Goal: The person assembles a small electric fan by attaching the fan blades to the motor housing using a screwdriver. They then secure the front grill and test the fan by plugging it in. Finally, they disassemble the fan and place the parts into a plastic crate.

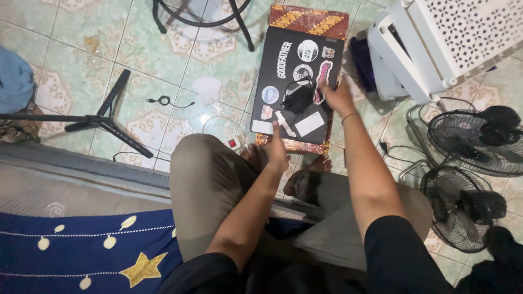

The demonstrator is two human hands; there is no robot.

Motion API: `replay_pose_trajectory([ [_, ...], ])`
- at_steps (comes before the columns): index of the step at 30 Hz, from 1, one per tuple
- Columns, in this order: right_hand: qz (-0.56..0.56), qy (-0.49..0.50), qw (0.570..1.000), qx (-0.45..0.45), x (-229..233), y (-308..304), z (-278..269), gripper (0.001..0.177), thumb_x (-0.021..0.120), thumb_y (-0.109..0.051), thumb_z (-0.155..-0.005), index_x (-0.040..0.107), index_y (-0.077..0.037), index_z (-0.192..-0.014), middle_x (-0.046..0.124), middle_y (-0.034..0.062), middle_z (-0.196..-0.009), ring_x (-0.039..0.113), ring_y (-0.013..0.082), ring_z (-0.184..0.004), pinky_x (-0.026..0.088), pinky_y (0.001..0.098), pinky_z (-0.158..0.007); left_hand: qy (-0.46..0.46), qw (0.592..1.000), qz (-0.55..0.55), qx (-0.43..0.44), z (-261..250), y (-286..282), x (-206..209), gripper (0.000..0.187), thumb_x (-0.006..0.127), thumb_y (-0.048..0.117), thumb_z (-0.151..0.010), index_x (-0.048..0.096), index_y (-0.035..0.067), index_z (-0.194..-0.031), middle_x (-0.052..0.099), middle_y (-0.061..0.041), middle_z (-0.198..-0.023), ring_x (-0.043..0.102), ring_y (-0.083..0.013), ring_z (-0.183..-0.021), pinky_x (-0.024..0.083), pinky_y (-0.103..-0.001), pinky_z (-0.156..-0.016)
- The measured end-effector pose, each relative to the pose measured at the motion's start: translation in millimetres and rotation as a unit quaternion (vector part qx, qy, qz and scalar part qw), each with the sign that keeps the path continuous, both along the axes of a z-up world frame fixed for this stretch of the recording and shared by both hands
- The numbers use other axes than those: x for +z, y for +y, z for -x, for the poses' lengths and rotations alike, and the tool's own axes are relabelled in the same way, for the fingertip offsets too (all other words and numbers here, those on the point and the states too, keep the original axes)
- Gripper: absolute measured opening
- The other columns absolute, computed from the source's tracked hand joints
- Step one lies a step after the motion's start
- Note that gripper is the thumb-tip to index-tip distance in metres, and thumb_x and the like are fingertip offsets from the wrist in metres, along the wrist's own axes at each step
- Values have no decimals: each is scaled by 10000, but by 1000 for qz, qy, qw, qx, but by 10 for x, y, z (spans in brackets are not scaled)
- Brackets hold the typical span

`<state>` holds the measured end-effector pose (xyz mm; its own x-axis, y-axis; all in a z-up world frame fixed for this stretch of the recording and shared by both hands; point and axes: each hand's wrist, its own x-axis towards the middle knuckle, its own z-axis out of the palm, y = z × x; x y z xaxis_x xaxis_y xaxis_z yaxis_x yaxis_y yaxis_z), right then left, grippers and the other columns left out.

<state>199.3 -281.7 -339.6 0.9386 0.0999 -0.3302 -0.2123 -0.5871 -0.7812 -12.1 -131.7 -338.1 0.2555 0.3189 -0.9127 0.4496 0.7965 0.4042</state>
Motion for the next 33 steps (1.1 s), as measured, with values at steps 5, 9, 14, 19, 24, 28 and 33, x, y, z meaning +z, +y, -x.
replay_pose_trajectory([
  [5,-3,10,1000,-20,-303,26,231,768,742,-359,-938,308,32,-1436,662,234,-1273,670,313,-1178,518,382,-984,-53,996,-75,-8,-193,90,-214,960,637,628,-869,396,-63,-1491,523,-144,-1447,546,-263,-1275,470,-431,-1036],
  [9,-12,-2,998,-63,-198,188,457,763,766,-368,-964,302,60,-1391,653,246,-1262,663,328,-1175,518,379,-987,-8,984,-176,-1,-323,387,-463,1117,695,598,-877,115,-99,-1528,362,-262,-1546,448,-337,-1385,399,-447,-1130],
  [14,-92,111,968,-207,-16,682,931,771,718,-334,-874,279,10,-1406,612,212,-1258,668,328,-1081,582,468,-807,146,946,-289,-31,-668,945,-229,1197,692,681,-825,123,-60,-1574,372,-373,-1528,426,-494,-1412,371,-518,-1171],
  [19,-41,152,975,-155,-200,626,1039,688,772,-336,-862,402,80,-1266,619,251,-1187,642,378,-1081,522,504,-897,239,925,-276,-110,-993,1369,254,1187,680,711,-801,109,50,-1605,311,-266,-1582,357,-548,-1404,305,-688,-1112],
  [24,120,-296,937,-141,-318,-134,110,815,854,-303,-774,463,196,-1285,558,357,-1203,532,484,-1123,394,538,-983,237,914,-303,-128,-1100,1472,268,1137,696,704,-791,177,111,-1611,339,-241,-1585,367,-541,-1407,311,-739,-1075],
  [28,138,-180,973,36,-114,-424,-413,1073,880,-474,-859,299,103,-1552,337,385,-1523,336,512,-1422,327,518,-1164,234,908,-318,-140,-1202,1555,-26,1186,708,720,-758,173,78,-1600,341,-246,-1570,388,-529,-1390,354,-715,-1053],
  [33,272,-38,961,41,53,-324,-509,1385,882,-727,-738,163,166,-1514,237,380,-1557,194,537,-1433,252,566,-1125,164,828,-451,-290,-1644,2088,-560,1078,675,736,-791,332,9,-1509,441,-233,-1516,436,-455,-1398,400,-622,-1084],
])
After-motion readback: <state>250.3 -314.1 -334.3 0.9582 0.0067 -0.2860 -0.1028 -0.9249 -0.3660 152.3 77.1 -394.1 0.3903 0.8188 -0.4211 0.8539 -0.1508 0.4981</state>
